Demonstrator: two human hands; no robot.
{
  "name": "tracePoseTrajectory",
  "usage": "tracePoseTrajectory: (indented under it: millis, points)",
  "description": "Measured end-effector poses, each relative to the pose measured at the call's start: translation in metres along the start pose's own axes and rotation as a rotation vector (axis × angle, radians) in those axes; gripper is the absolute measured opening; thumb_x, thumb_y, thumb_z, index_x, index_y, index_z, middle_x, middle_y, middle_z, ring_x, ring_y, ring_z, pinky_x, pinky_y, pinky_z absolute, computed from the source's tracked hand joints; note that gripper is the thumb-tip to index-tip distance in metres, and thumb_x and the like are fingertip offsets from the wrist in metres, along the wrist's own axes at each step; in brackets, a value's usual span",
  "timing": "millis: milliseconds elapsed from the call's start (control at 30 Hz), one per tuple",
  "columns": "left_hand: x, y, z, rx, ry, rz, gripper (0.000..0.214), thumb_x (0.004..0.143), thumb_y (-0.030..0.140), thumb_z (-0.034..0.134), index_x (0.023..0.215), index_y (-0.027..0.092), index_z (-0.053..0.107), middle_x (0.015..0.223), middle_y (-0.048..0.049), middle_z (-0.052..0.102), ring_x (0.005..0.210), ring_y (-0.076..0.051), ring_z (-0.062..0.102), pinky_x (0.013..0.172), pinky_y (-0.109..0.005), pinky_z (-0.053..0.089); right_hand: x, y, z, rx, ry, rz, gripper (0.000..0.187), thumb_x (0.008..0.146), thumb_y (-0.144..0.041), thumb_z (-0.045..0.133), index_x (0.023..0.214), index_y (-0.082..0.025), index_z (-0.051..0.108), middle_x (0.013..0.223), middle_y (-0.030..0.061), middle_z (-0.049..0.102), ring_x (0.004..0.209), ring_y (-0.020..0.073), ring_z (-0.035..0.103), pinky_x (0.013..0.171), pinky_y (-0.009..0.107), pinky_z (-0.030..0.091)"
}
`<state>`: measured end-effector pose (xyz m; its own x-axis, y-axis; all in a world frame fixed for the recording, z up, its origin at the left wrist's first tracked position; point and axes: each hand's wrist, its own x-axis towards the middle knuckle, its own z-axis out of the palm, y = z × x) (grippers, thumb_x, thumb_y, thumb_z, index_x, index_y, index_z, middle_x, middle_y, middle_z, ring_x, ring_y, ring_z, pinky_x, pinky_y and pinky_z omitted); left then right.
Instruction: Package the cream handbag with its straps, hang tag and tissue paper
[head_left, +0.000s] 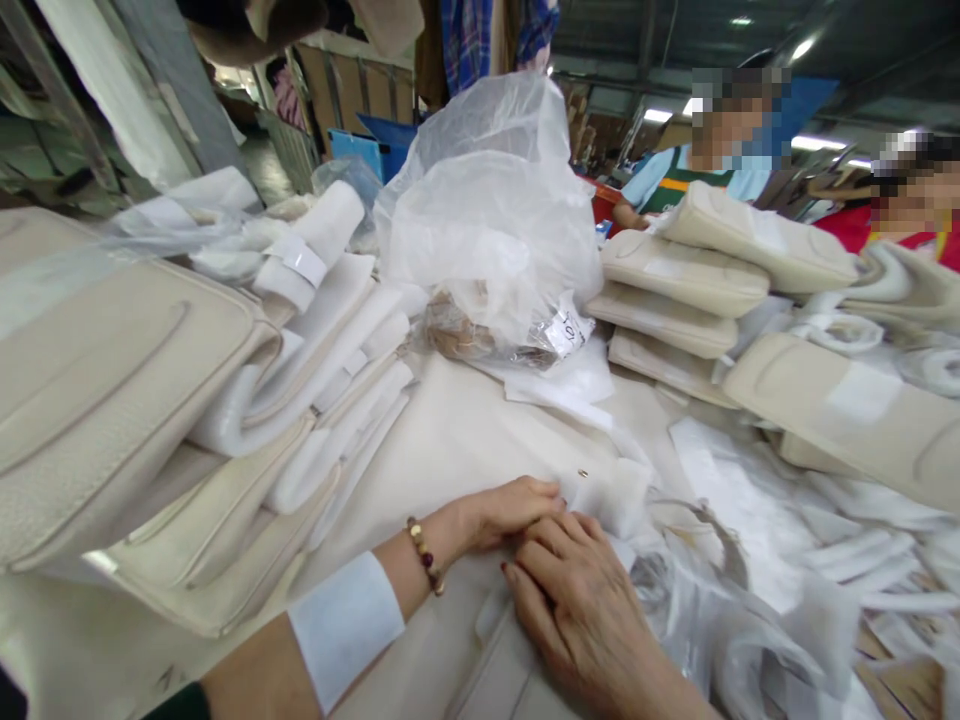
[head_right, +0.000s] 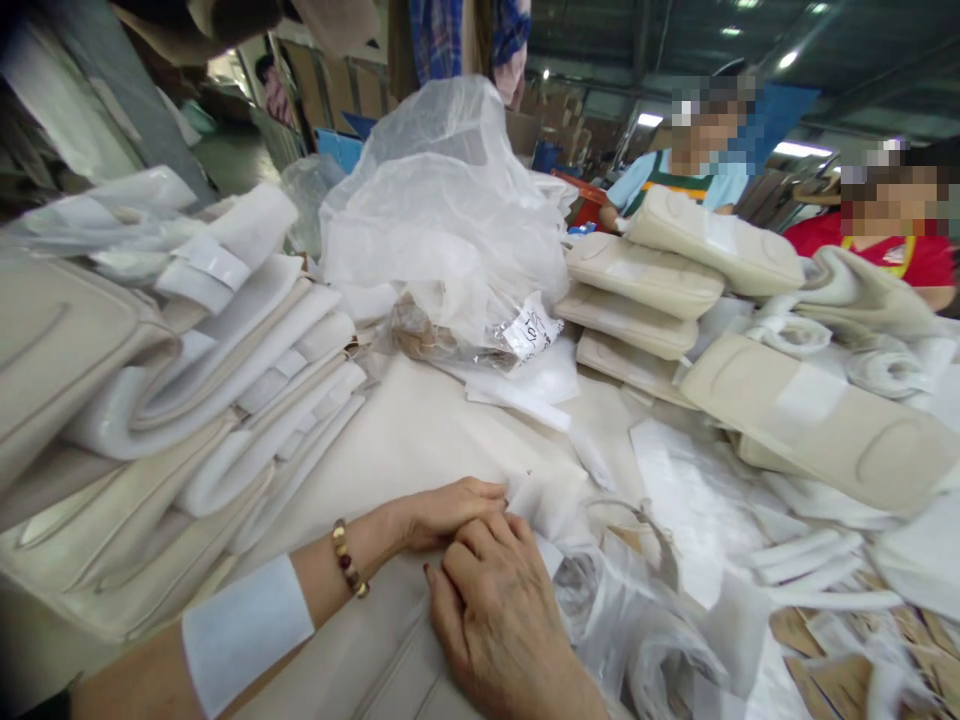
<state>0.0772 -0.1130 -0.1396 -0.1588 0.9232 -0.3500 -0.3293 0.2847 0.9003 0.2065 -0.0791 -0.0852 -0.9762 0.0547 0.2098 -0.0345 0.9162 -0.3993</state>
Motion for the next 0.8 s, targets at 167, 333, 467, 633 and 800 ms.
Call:
tracePoseTrajectory:
  millis: [167, 333, 467, 633, 800]
  points:
    - [-0.034, -0.001, 0.018, -0.158, 0.063, 0.106, 0.060, 0.074, 0.074, 0.039, 0.076, 0.017, 0.054, 0.075, -0.0043, 0.061, 0.084, -0.021, 0.056, 0.085, -0.038, 0.044, -0.002, 0.003, 0.009, -0.088, 0.181, 0.034, 0.020, 0.091, -0.011, 0.036, 0.087, -0.018, 0.054, 0.084, 0.0047, 0.058, 0.081, 0.0199, 0.049, 0.080, 0.038, 0.039]
    - [-0.069, -0.013, 0.022, 0.059, 0.082, 0.274, 0.075, 0.065, 0.068, 0.064, 0.116, 0.013, 0.053, 0.123, -0.0121, 0.060, 0.120, -0.028, 0.048, 0.106, -0.041, 0.033, 0.002, 0.008, 0.016, -0.082, 0.292, 0.062, 0.023, 0.091, -0.008, 0.031, 0.086, -0.016, 0.052, 0.081, 0.0080, 0.058, 0.078, 0.0218, 0.051, 0.072, 0.038, 0.047]
    - [-0.080, -0.011, 0.018, 0.251, 0.066, 0.193, 0.089, 0.048, 0.040, 0.083, 0.124, 0.011, 0.047, 0.127, -0.0140, 0.058, 0.119, -0.032, 0.050, 0.104, -0.042, 0.036, 0.010, 0.003, 0.010, -0.085, 0.308, 0.078, 0.014, 0.090, -0.009, 0.044, 0.091, -0.016, 0.056, 0.084, 0.0065, 0.063, 0.081, 0.0199, 0.058, 0.075, 0.033, 0.051]
    - [-0.084, -0.002, 0.025, 0.146, 0.032, 0.092, 0.099, 0.052, 0.037, 0.081, 0.137, 0.013, 0.037, 0.119, -0.0098, 0.063, 0.108, -0.029, 0.058, 0.093, -0.037, 0.046, -0.030, -0.016, -0.036, -0.069, 0.413, 0.167, 0.017, 0.088, -0.011, 0.051, 0.103, -0.017, 0.058, 0.102, 0.0066, 0.064, 0.095, 0.0143, 0.061, 0.085, 0.025, 0.051]
    - [-0.089, 0.002, 0.035, -0.005, 0.182, -0.007, 0.124, 0.043, 0.028, 0.083, 0.145, 0.008, 0.016, 0.112, -0.0103, 0.065, 0.095, -0.026, 0.063, 0.079, -0.031, 0.051, -0.154, -0.008, -0.034, -0.077, 0.711, 0.714, 0.048, 0.086, -0.044, 0.042, 0.118, -0.011, 0.055, 0.125, 0.0184, 0.056, 0.121, 0.0299, 0.051, 0.104, 0.049, 0.041]
